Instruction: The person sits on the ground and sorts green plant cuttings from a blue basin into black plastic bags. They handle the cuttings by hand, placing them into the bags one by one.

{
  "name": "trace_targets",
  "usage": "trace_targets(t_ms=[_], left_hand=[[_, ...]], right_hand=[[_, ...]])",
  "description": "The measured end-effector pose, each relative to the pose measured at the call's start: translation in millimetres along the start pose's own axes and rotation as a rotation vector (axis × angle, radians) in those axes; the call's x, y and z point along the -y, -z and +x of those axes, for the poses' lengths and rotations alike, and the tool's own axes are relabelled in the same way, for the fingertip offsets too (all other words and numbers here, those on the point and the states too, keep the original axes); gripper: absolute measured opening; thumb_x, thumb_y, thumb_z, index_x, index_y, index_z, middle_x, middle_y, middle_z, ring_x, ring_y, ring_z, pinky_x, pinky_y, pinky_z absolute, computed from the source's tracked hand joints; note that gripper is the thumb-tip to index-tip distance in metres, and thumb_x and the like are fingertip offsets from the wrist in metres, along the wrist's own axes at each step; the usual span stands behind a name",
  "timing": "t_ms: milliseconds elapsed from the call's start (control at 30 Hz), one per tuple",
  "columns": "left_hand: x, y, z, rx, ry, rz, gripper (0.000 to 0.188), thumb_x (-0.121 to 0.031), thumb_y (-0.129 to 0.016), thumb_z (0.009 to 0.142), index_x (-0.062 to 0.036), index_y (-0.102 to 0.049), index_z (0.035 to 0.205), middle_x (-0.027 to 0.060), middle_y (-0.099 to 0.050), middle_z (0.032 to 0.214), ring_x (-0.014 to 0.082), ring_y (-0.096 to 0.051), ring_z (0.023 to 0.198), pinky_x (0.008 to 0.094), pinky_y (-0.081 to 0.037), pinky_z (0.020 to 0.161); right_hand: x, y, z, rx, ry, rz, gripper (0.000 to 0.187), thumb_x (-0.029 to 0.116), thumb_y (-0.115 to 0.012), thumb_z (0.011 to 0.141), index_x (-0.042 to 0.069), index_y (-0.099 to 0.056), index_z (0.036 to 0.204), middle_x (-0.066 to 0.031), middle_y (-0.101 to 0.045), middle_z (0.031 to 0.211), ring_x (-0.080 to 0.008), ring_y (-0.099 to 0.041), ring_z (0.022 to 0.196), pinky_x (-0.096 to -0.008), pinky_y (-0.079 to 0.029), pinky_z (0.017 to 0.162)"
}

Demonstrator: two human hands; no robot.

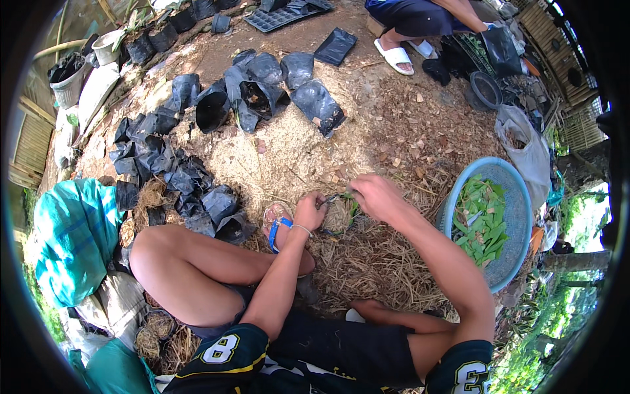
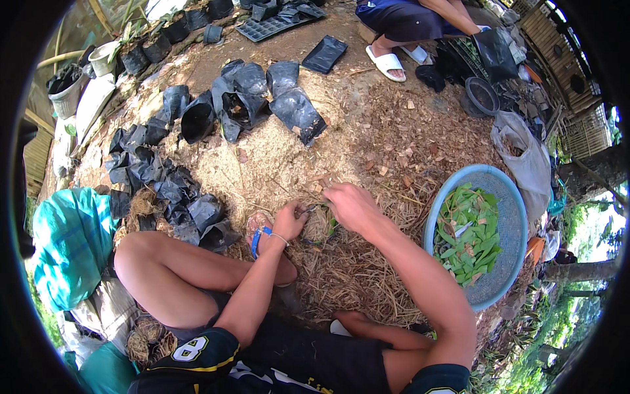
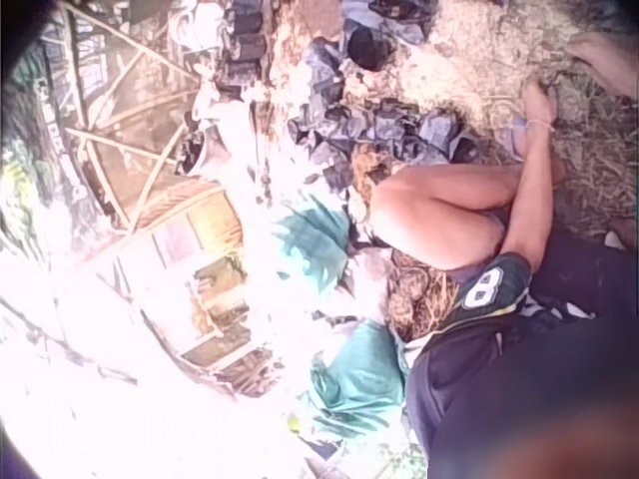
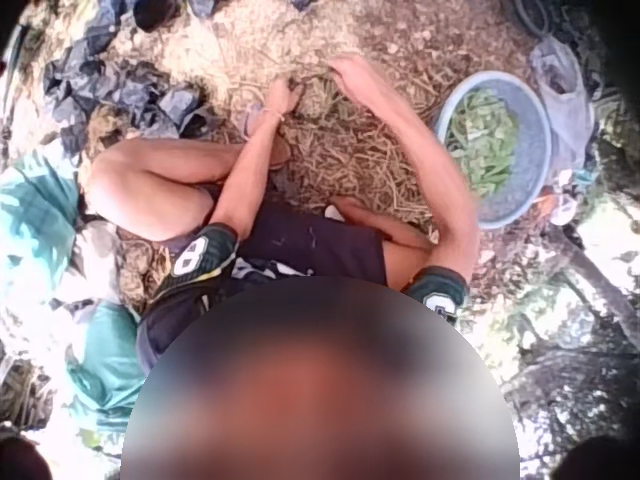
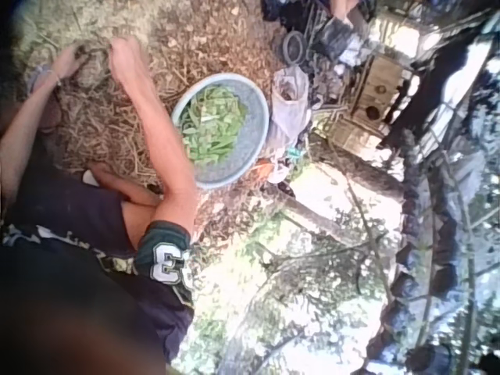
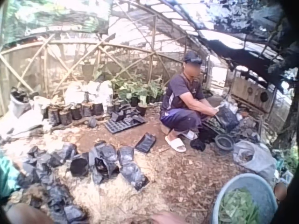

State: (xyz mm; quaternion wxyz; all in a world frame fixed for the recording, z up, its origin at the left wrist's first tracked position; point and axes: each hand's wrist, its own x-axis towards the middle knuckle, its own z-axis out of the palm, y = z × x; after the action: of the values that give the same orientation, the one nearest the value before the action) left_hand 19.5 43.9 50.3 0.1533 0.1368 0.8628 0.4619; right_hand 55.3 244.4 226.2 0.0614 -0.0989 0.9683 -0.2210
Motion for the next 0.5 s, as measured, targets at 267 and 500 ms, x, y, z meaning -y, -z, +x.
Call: trace_targets(t_ms=[267,500], left_hand=[[-6,-2,0,-0.065,0.015,0.015,0.014,-0.013,-0.074,0.085,-0.0026,-0.070,0.093,0.0175,-0.074,0.082,0.0339,-0.073,0.076,0.0428,-0.058,0.074],[2,-7,2,-0.072,0.030,-0.038,0.015,-0.013,-0.075,0.085,-0.0020,-0.071,0.094,0.0156,-0.074,0.081,0.0293,-0.074,0.075,0.0392,-0.059,0.075]], right_hand=[[-7,-50,22,-0.051,0.075,-0.192,0.018,0.005,-0.068,0.084,0.007,-0.076,0.100,-0.0074,-0.072,0.102,-0.0292,-0.063,0.107,-0.0439,-0.049,0.094],[-14,-59,18,0.000,0.034,-0.235,0.024,0.003,-0.064,0.085,0.010,-0.078,0.103,-0.0046,-0.073,0.107,-0.0261,-0.060,0.109,-0.0415,-0.045,0.097]])
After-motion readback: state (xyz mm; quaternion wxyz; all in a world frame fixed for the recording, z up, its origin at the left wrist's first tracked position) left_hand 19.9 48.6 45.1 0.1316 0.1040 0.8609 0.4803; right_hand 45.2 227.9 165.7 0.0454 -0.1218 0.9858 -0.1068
